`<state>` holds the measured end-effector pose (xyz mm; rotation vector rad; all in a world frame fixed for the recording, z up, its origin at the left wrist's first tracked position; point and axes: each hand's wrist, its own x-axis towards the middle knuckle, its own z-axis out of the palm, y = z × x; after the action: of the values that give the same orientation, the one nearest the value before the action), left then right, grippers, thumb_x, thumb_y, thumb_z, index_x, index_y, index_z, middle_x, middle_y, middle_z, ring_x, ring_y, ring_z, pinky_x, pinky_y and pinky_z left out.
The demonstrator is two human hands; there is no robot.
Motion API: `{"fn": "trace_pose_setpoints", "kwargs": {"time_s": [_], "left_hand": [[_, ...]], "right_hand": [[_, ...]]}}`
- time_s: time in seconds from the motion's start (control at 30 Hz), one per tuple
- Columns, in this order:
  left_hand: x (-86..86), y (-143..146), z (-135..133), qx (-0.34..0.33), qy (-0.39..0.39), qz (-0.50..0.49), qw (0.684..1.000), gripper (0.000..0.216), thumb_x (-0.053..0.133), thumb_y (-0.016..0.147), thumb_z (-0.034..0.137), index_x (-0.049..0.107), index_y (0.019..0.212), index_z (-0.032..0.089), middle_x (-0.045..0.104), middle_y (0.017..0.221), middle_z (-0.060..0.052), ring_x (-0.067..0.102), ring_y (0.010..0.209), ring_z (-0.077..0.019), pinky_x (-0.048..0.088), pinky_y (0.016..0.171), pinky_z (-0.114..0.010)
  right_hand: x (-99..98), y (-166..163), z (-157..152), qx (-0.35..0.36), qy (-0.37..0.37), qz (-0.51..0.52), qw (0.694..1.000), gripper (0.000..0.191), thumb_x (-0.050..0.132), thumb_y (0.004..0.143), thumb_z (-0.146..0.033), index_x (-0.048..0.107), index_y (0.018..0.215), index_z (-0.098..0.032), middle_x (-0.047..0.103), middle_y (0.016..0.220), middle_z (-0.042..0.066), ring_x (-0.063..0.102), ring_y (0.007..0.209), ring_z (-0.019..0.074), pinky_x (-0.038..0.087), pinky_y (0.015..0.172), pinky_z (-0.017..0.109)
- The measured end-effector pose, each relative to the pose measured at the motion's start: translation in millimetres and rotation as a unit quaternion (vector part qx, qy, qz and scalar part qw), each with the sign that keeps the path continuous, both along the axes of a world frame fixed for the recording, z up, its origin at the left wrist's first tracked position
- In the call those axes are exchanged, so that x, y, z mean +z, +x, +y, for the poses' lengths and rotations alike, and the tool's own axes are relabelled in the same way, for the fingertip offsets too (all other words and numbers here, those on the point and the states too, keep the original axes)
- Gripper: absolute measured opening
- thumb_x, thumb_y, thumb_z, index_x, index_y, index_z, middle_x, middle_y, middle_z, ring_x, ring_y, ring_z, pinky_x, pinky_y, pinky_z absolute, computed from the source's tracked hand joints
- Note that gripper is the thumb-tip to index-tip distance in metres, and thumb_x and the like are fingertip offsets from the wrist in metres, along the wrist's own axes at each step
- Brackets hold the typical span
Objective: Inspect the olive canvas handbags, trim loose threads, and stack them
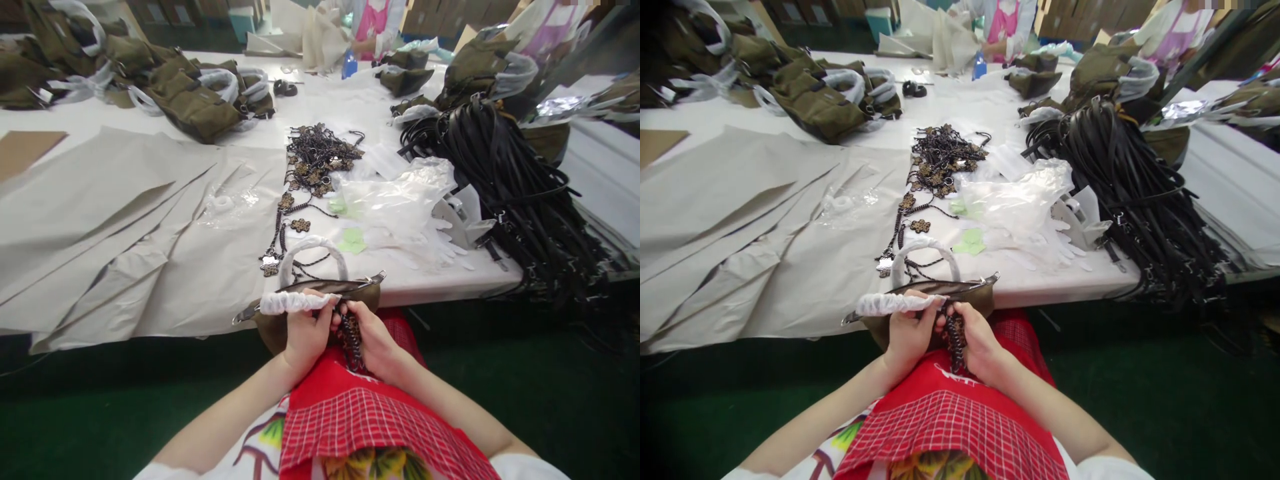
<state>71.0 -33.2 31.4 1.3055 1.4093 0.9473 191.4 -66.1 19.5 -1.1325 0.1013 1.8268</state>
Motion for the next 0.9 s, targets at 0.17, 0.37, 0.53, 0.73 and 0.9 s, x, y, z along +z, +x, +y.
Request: {"fn": "trace_pose_setpoints", "kwargs": {"time_s": [0.17,0.37,0.53,0.73,0.9], "left_hand": [[-7.8,-0.3,11.5,0.061,-0.064,-0.071,0.994,0.027,0.069,0.079,0.043,0.061,0.074,0.018,0.066,0.065,-0.001,0.062,0.059,-0.0154,0.049,0.057,-0.026],[-15.2,2.9,18.1,0.076,-0.097,-0.123,0.985,0.033,0.073,0.075,0.046,0.059,0.080,0.016,0.064,0.068,0.000,0.061,0.061,-0.0133,0.051,0.058,-0.025],[-4.2,3.6,28.7,0.035,-0.152,-0.186,0.970,0.037,0.077,0.068,0.042,0.059,0.089,0.017,0.066,0.075,0.001,0.063,0.064,-0.0134,0.051,0.057,-0.023],[-0.5,-1.5,39.5,-0.072,-0.162,-0.140,0.974,0.030,0.080,0.063,0.037,0.064,0.076,0.016,0.069,0.072,-0.003,0.066,0.067,-0.0183,0.053,0.060,-0.028],[3.0,1.8,32.9,-0.042,-0.112,-0.085,0.989,0.024,0.077,0.068,0.037,0.064,0.075,0.017,0.070,0.069,-0.003,0.066,0.063,-0.0176,0.051,0.057,-0.026]], "right_hand": [[14.8,0.5,-1.5,0.028,0.125,-0.119,0.984,0.024,0.064,0.079,-0.042,0.058,0.069,-0.021,0.066,0.064,0.001,0.056,0.062,0.0143,0.042,0.064,0.026],[20.2,14.7,7.0,0.034,0.152,-0.141,0.978,0.022,0.061,0.082,-0.039,0.058,0.069,-0.021,0.067,0.063,0.001,0.057,0.063,0.0156,0.042,0.066,0.027],[17.7,17.2,3.5,0.064,0.154,-0.129,0.978,0.022,0.061,0.081,-0.037,0.059,0.067,-0.020,0.067,0.065,0.002,0.057,0.061,0.0149,0.041,0.065,0.027],[23.0,13.4,1.8,0.100,0.108,-0.117,0.982,0.021,0.061,0.076,-0.036,0.059,0.064,-0.019,0.068,0.061,0.003,0.057,0.059,0.0139,0.041,0.062,0.026],[18.3,8.8,1.1,0.120,0.056,-0.071,0.989,0.019,0.062,0.070,-0.036,0.059,0.063,-0.018,0.067,0.058,0.004,0.059,0.056,0.0147,0.043,0.061,0.027]]}}
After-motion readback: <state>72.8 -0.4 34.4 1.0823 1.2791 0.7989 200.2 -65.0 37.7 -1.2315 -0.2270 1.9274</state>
